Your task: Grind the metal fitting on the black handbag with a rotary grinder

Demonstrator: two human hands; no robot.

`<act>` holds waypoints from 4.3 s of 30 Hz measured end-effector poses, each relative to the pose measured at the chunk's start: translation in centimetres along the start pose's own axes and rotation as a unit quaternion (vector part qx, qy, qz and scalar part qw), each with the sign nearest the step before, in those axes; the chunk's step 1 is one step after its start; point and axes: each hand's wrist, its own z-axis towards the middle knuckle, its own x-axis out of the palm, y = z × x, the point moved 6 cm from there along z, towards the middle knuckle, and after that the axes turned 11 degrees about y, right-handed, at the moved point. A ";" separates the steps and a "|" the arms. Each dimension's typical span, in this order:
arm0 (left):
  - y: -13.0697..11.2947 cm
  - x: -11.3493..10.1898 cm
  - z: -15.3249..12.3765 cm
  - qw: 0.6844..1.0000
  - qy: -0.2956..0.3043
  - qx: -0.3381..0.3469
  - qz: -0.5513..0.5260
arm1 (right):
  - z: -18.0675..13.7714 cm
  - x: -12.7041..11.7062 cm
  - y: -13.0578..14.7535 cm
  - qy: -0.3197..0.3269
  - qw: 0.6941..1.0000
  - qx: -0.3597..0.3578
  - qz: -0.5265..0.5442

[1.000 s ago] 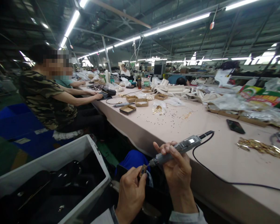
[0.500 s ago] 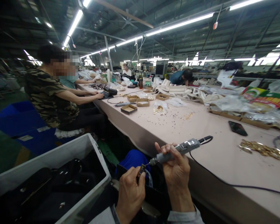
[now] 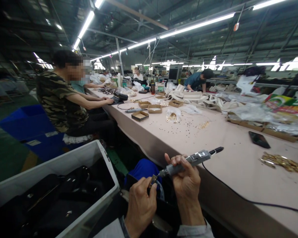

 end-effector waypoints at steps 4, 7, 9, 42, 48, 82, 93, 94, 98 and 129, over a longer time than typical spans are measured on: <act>0.0 -0.1 -0.2 1.000 -0.028 0.011 0.008 | 0.0 -0.1 0.0 -0.004 1.000 0.000 0.003; 0.0 -0.1 -0.1 1.000 -0.024 0.009 0.006 | 0.1 -0.4 -0.2 -0.006 1.000 0.004 0.006; -0.1 -0.1 0.0 1.000 -0.023 0.009 0.007 | 0.2 -0.6 -0.3 -0.004 1.000 0.005 0.009; 0.4 0.2 -0.1 1.000 0.002 -0.019 -0.002 | 0.2 -1.5 -0.7 -0.006 1.000 0.007 0.020; 0.5 0.4 -0.2 1.000 0.008 -0.027 -0.011 | 0.1 -1.7 -0.8 -0.006 1.000 0.008 0.027; 0.0 -0.9 -0.1 0.993 -0.073 0.071 -0.061 | -0.1 0.1 -0.5 -0.072 0.995 -0.022 -0.073; -0.1 -1.3 -0.4 0.984 -0.093 0.091 -0.124 | -0.2 0.5 -0.3 -0.068 0.995 -0.042 -0.066; 0.0 -1.3 -0.4 0.984 -0.092 0.087 -0.126 | -0.2 0.5 -0.2 -0.071 0.995 -0.043 -0.063; 0.4 -1.3 -0.4 0.984 -0.104 0.077 -0.126 | -0.2 0.6 0.0 -0.069 0.995 -0.050 -0.051; 2.1 -0.1 0.4 0.956 -0.030 -0.038 -0.288 | -0.5 1.0 -0.4 -0.082 0.996 -0.034 0.002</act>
